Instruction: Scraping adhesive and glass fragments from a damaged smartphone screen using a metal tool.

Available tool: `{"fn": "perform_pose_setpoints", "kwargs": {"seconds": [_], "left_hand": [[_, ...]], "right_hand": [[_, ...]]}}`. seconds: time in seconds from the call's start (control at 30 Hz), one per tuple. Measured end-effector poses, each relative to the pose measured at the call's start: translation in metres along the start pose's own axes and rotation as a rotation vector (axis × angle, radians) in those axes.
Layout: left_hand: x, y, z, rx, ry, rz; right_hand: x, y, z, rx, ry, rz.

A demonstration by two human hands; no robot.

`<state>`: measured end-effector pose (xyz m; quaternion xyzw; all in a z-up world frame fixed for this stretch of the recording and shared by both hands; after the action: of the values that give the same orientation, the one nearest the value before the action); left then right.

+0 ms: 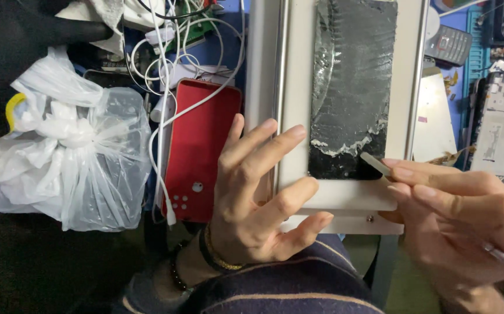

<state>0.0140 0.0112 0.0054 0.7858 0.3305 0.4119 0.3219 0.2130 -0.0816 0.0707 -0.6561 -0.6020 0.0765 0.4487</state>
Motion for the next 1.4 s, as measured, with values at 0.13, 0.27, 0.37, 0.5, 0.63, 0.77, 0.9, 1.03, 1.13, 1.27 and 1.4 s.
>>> {"fn": "perform_pose_setpoints", "kwargs": {"seconds": [0.13, 0.27, 0.37, 0.5, 0.63, 0.77, 0.9, 1.03, 1.13, 1.27, 1.4], "left_hand": [[0.000, 0.003, -0.005, 0.037, -0.049, -0.016], [0.001, 0.001, -0.003, 0.017, -0.030, -0.007], [0.000, 0.002, -0.003, 0.016, -0.029, -0.005], [0.001, 0.003, -0.005, 0.019, -0.036, -0.011], [0.000, 0.002, -0.004, 0.013, -0.042, -0.010], [0.000, 0.001, -0.003, 0.023, -0.026, 0.005], [0.000, 0.000, -0.003, 0.030, -0.032, 0.007], [0.001, 0.001, -0.005, 0.029, -0.033, -0.006], [-0.001, 0.002, -0.003, 0.017, -0.034, -0.022], [0.000, 0.002, -0.004, 0.020, -0.028, 0.004], [0.001, 0.002, -0.005, 0.022, -0.034, -0.003]], "right_hand": [[0.000, 0.009, 0.000, -0.151, -0.119, -0.195], [0.000, 0.012, -0.007, -0.108, -0.128, -0.003], [-0.001, 0.014, -0.002, -0.103, -0.143, -0.109], [-0.025, 0.017, -0.011, -0.080, -0.099, -0.125], [0.008, 0.012, -0.007, -0.160, -0.332, -0.127], [0.015, -0.010, 0.002, -0.147, -0.207, -0.112], [0.009, -0.004, 0.003, -0.163, -0.118, -0.297], [-0.006, 0.009, -0.003, -0.050, -0.021, -0.172], [0.004, 0.016, -0.010, -0.114, -0.245, -0.141], [-0.006, 0.014, -0.005, -0.099, -0.227, -0.173], [0.006, 0.009, 0.005, -0.046, -0.050, -0.212]]}}
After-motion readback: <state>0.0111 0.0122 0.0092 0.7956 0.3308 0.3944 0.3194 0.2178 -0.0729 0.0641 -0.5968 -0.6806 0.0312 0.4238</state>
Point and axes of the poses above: each hand's wrist, its own x-axis towards the middle knuckle, its own z-axis out of the palm, y = z × x, the point moved 2 cm from there along x, towards the middle knuckle, and after that the axes turned 11 degrees about -z, right-handed, at the moved point
